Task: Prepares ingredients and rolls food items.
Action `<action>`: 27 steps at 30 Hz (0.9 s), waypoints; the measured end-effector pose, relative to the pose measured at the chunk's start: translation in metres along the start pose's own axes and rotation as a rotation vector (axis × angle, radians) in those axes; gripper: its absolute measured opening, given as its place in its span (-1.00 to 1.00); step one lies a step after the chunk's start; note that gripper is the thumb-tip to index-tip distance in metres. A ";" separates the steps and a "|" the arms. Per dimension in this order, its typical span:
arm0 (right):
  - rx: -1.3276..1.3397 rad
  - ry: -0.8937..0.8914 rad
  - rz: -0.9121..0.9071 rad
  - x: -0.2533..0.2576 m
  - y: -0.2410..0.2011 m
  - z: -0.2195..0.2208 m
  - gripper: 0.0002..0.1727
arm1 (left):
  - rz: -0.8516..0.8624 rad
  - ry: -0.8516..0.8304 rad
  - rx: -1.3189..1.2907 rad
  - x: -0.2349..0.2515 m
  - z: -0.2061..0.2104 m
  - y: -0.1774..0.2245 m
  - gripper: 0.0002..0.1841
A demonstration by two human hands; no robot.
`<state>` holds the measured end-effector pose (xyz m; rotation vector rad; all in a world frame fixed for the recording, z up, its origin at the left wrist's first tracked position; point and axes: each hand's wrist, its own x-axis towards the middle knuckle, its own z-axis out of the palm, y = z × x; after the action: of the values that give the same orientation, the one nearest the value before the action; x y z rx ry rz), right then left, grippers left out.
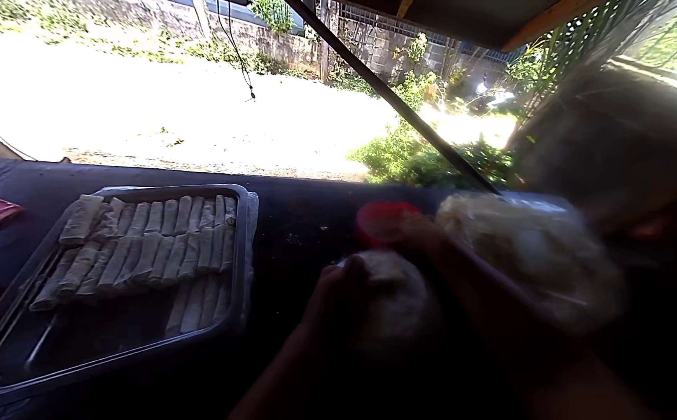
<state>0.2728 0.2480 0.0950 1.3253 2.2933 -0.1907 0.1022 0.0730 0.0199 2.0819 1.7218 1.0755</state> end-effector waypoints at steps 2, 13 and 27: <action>0.047 0.025 0.013 -0.002 0.001 -0.004 -0.47 | 0.002 0.000 -0.004 0.001 0.000 0.000 -0.61; 0.863 0.256 -0.099 -0.065 0.014 0.009 -0.62 | -0.029 -0.030 -0.029 -0.001 -0.003 0.002 -0.65; 0.073 0.527 -0.141 -0.079 0.006 0.072 -0.49 | 0.022 -0.012 0.010 0.000 -0.002 -0.001 -0.66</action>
<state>0.3344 0.1647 0.0701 1.3732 2.8448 0.0370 0.1003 0.0728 0.0203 2.1141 1.7061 1.0612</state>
